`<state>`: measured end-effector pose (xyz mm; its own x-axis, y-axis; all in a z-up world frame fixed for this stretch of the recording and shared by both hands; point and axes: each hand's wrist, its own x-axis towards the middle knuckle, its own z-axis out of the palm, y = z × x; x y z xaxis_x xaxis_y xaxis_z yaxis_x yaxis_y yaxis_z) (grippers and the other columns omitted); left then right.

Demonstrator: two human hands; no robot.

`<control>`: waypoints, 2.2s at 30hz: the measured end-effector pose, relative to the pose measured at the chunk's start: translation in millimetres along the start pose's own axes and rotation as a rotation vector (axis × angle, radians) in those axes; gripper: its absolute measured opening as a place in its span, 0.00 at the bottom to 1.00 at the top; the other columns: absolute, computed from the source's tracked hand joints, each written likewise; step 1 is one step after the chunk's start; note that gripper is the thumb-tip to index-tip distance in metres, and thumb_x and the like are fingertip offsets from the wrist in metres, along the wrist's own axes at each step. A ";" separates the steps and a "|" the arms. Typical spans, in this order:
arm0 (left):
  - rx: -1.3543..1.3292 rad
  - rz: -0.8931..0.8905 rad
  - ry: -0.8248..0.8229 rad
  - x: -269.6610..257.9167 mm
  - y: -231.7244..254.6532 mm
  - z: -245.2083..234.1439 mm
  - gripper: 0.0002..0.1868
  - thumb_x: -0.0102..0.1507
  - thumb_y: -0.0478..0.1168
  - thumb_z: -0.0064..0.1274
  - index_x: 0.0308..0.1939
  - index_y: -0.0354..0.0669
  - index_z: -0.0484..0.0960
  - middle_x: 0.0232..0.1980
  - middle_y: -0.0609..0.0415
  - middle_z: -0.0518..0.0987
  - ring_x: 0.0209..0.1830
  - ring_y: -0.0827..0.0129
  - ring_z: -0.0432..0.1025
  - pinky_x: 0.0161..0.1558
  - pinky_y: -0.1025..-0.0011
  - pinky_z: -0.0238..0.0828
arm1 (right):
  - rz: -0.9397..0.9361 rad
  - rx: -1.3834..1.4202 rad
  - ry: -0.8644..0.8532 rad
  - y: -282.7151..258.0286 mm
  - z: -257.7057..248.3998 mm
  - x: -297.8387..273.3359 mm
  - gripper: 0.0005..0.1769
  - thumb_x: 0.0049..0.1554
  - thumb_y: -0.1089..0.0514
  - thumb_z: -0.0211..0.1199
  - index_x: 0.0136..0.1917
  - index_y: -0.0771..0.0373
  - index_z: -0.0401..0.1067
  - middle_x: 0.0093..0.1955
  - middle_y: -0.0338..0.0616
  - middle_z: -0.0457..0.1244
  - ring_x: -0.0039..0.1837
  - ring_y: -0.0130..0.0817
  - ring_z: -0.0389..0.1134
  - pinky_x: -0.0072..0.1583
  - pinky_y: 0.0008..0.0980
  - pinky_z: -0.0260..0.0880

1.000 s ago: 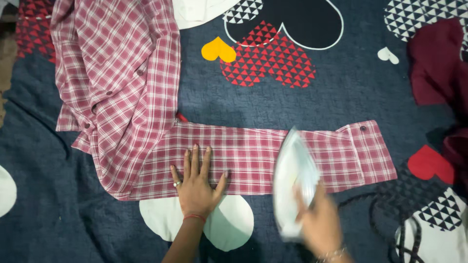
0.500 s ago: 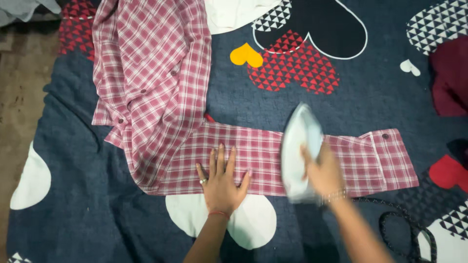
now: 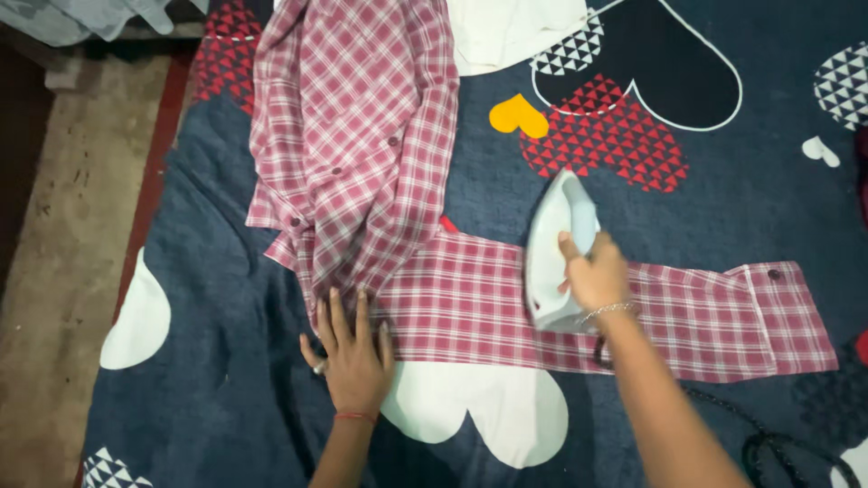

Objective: The person irons a red and white checkered shirt laid out on a bed. They smooth the sleeves and body, use a white iron to press the fabric, and repeatedly lift and reposition the shirt to continue ironing different sections.

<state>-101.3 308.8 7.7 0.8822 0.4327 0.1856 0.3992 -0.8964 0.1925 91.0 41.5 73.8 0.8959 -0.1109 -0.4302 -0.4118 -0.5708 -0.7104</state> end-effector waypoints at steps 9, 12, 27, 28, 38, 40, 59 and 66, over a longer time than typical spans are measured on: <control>-0.285 -0.137 0.285 -2.9 -5.1 7.5 0.30 0.61 0.37 0.55 0.68 0.39 0.68 0.73 0.28 0.54 0.73 0.36 0.51 0.70 0.51 0.56 | 0.291 -0.134 -0.256 55.7 36.3 -151.4 0.31 0.58 0.38 0.63 0.63 0.62 0.67 0.29 0.52 0.70 0.30 0.41 0.75 0.39 0.39 0.74; -0.548 -0.346 0.229 -2.1 -12.5 15.3 0.33 0.61 0.33 0.52 0.71 0.35 0.65 0.69 0.29 0.57 0.66 0.40 0.61 0.64 0.57 0.65 | 0.054 -0.133 -0.112 33.8 47.4 -108.5 0.28 0.57 0.38 0.61 0.53 0.67 0.73 0.27 0.51 0.69 0.31 0.38 0.73 0.39 0.39 0.71; -0.803 -0.298 0.279 -2.3 -32.7 22.3 0.13 0.65 0.27 0.41 0.48 0.35 0.80 0.48 0.44 0.79 0.48 0.56 0.76 0.50 0.65 0.72 | 0.105 -0.093 -0.176 -13.1 116.4 -161.9 0.27 0.58 0.41 0.60 0.56 0.68 0.70 0.25 0.53 0.69 0.28 0.41 0.74 0.36 0.39 0.72; -0.832 -0.318 0.256 -4.3 -32.3 20.5 0.13 0.64 0.27 0.41 0.46 0.36 0.81 0.47 0.45 0.78 0.45 0.58 0.76 0.47 0.67 0.72 | 0.053 -0.070 -0.142 -16.9 121.1 -154.0 0.26 0.57 0.41 0.59 0.53 0.68 0.71 0.25 0.52 0.69 0.28 0.40 0.74 0.36 0.38 0.72; -0.993 -0.419 0.101 3.2 -37.2 1.7 0.19 0.54 0.23 0.49 0.45 0.41 0.85 0.41 0.53 0.75 0.31 0.67 0.70 0.35 0.72 0.67 | 0.020 -0.144 -0.171 -53.0 157.1 -109.4 0.29 0.60 0.40 0.57 0.54 0.72 0.67 0.28 0.54 0.68 0.29 0.41 0.73 0.36 0.43 0.73; -1.001 -0.222 0.237 2.9 -39.9 5.1 0.20 0.54 0.22 0.49 0.47 0.40 0.84 0.43 0.53 0.75 0.41 0.68 0.74 0.44 0.74 0.70 | -0.035 -0.098 -0.259 -40.6 162.1 -160.5 0.29 0.57 0.41 0.58 0.54 0.71 0.68 0.27 0.53 0.69 0.27 0.41 0.74 0.33 0.41 0.74; -0.734 0.006 -0.237 23.3 46.2 18.2 0.28 0.65 0.35 0.40 0.70 0.47 0.73 0.76 0.51 0.69 0.81 0.55 0.58 0.78 0.56 0.52 | 0.096 -0.317 -0.196 11.2 81.8 -165.4 0.36 0.57 0.36 0.57 0.66 0.66 0.64 0.27 0.57 0.70 0.33 0.50 0.78 0.41 0.45 0.77; -0.326 0.276 -0.236 21.5 49.2 20.1 0.38 0.65 0.58 0.47 0.77 0.50 0.62 0.81 0.46 0.55 0.81 0.48 0.47 0.76 0.46 0.36 | -0.041 -0.351 0.051 -9.6 41.6 -28.3 0.35 0.61 0.34 0.56 0.55 0.73 0.69 0.31 0.58 0.69 0.41 0.52 0.76 0.49 0.47 0.74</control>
<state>-57.7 272.1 1.8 0.9917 0.1157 0.0560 0.0766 -0.8815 0.4660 62.7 84.0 69.7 0.9211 -0.1178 -0.3710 -0.3013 -0.8193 -0.4878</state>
